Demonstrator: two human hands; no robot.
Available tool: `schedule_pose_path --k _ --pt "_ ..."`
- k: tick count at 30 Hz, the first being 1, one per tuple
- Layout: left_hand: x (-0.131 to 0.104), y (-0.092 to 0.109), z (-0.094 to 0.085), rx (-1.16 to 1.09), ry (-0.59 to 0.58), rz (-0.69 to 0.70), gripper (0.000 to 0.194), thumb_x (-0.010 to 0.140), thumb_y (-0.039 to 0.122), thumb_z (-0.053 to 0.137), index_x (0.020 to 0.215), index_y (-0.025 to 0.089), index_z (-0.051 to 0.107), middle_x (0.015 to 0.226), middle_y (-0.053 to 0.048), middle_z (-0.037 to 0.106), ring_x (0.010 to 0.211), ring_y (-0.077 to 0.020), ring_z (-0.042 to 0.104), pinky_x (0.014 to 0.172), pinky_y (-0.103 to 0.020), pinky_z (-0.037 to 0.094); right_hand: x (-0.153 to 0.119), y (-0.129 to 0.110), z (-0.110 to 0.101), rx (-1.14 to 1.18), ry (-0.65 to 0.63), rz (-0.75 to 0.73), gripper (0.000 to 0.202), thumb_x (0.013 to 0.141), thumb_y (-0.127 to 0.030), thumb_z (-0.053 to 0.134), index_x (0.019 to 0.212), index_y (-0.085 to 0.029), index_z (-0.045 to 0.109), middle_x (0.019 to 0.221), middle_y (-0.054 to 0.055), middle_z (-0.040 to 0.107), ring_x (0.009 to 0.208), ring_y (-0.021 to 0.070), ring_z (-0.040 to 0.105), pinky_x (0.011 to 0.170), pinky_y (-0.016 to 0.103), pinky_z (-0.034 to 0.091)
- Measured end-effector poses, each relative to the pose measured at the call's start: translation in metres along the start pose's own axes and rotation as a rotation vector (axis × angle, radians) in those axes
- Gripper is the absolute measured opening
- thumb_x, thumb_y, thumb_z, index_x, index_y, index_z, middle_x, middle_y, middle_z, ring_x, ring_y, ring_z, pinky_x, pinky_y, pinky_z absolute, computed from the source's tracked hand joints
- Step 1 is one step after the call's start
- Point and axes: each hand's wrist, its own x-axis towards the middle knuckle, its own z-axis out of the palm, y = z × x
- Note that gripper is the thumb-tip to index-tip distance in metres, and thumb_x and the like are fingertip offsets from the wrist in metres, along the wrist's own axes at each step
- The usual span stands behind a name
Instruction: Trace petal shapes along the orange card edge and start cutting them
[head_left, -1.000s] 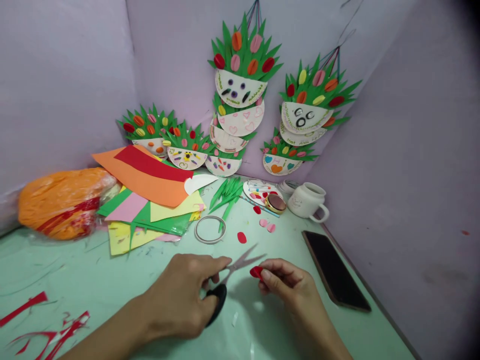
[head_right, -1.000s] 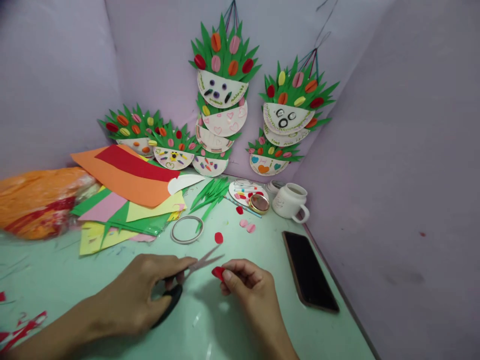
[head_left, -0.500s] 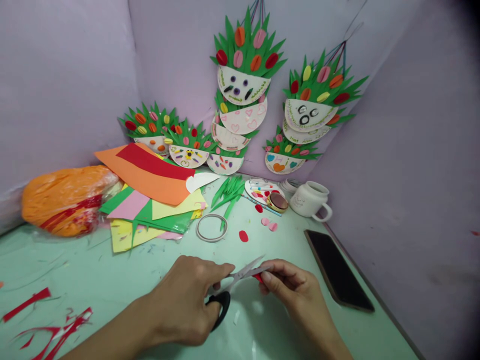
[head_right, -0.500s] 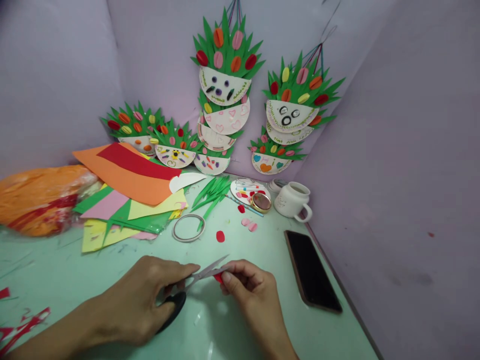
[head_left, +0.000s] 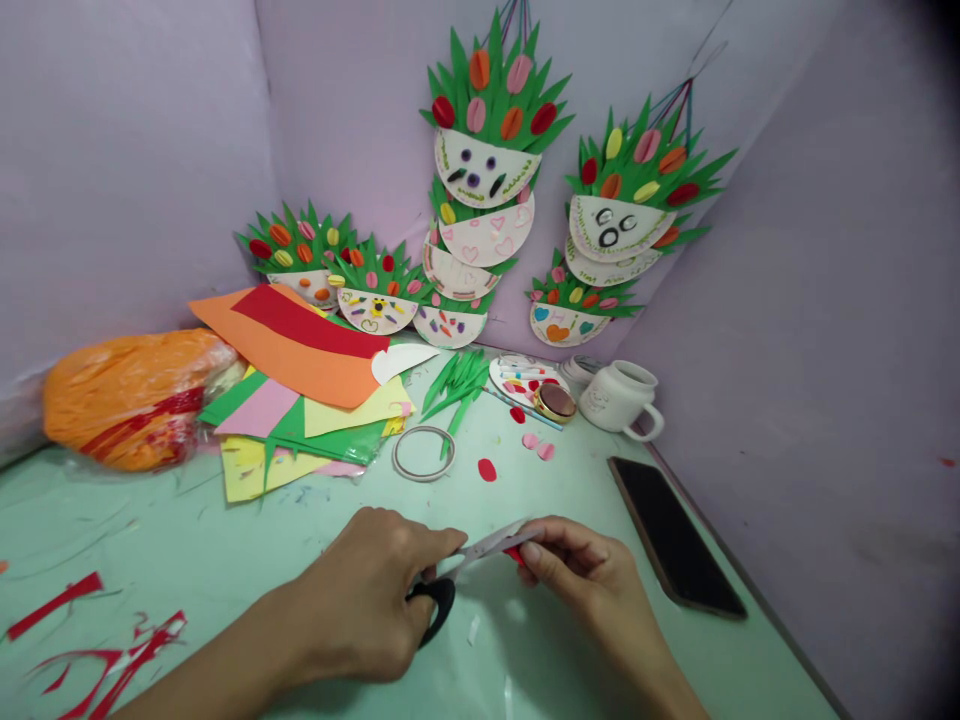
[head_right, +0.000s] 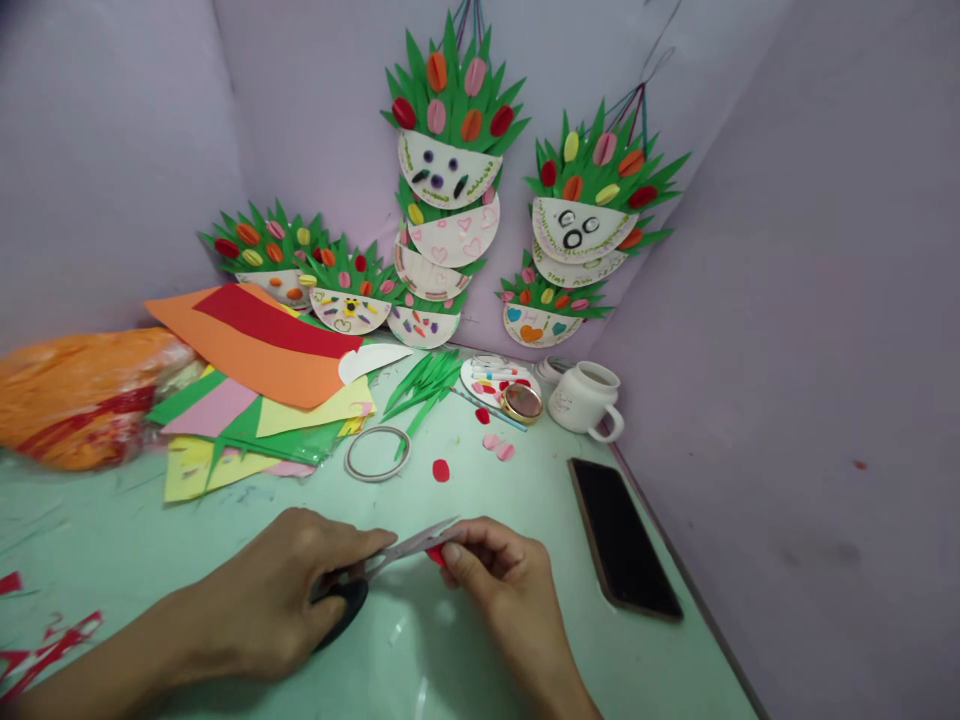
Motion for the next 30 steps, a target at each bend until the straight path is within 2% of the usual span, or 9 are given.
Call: schedule_pose_path --k 7,13,16,18,21,23,26,30 --pt "-0.002 0.0 -0.003 0.05 -0.021 -0.005 0.023 0.064 0.008 0.046 0.079 0.023 0.055 0.064 0.003 0.06 0.06 -0.0156 0.055 0.055 -0.024 0.029 0.001 -0.005 0.0 -0.039 -0.006 0.002 0.027 0.053 -0.042 0.083 0.061 -0.018 0.075 0.051 0.003 0.063 0.051 0.0137 0.054 0.05 0.025 0.043" --pt "0.0 -0.004 -0.003 0.035 -0.013 -0.001 0.022 0.063 0.006 0.046 0.075 0.022 0.055 0.06 0.004 0.057 0.056 -0.0137 0.05 0.055 -0.024 0.029 0.001 -0.004 -0.001 -0.055 -0.01 -0.01 0.029 0.054 -0.044 0.083 0.061 -0.017 0.075 0.051 0.003 0.064 0.05 0.0143 0.055 0.05 0.026 0.045" --pt "0.003 -0.008 -0.002 -0.162 0.035 -0.045 0.02 0.066 0.009 0.046 0.076 0.021 0.059 0.059 0.004 0.053 0.055 -0.0122 0.047 0.053 -0.023 0.029 0.003 0.001 -0.002 -0.016 0.007 0.003 0.031 0.052 -0.044 0.085 0.062 -0.016 0.074 0.049 0.002 0.063 0.048 0.0137 0.055 0.05 0.026 0.046" --pt "0.006 -0.01 -0.001 -0.407 0.154 -0.128 0.015 0.07 0.018 0.049 0.08 0.019 0.06 0.059 0.005 0.049 0.054 -0.0109 0.043 0.052 -0.022 0.029 0.003 0.006 -0.003 0.043 0.019 0.024 0.032 0.052 -0.043 0.086 0.064 -0.016 0.074 0.05 0.003 0.065 0.047 0.0128 0.055 0.05 0.025 0.046" --pt "0.011 -0.013 0.001 -0.714 0.307 -0.274 0.029 0.067 0.031 0.057 0.092 0.016 0.057 0.06 0.005 0.048 0.052 -0.0092 0.037 0.049 -0.022 0.028 0.004 0.013 -0.004 0.156 0.023 0.08 0.032 0.054 -0.041 0.087 0.068 -0.015 0.074 0.06 0.005 0.07 0.049 0.0119 0.057 0.049 0.024 0.047" --pt "0.012 -0.012 0.004 -0.795 0.316 -0.328 0.037 0.063 0.033 0.061 0.095 0.014 0.056 0.059 0.005 0.049 0.051 -0.0085 0.035 0.048 -0.022 0.027 0.004 0.015 -0.004 0.209 0.011 0.114 0.032 0.054 -0.039 0.088 0.069 -0.015 0.074 0.065 0.006 0.072 0.05 0.0119 0.058 0.049 0.023 0.047" --pt "0.014 -0.008 0.008 -0.828 0.296 -0.324 0.036 0.062 0.033 0.063 0.092 0.015 0.055 0.059 0.005 0.05 0.052 -0.0082 0.038 0.049 -0.021 0.028 0.004 0.014 -0.003 0.228 0.004 0.129 0.034 0.053 -0.04 0.088 0.069 -0.015 0.073 0.065 0.006 0.072 0.05 0.0121 0.059 0.049 0.024 0.047" --pt "0.017 0.001 0.014 -0.907 0.326 -0.336 0.037 0.059 0.031 0.064 0.091 0.016 0.054 0.061 0.005 0.053 0.054 -0.009 0.044 0.051 -0.021 0.032 0.0 0.016 0.003 0.118 -0.025 0.101 0.031 0.055 -0.038 0.087 0.069 -0.014 0.072 0.061 0.004 0.07 0.049 0.0118 0.058 0.05 0.024 0.046"
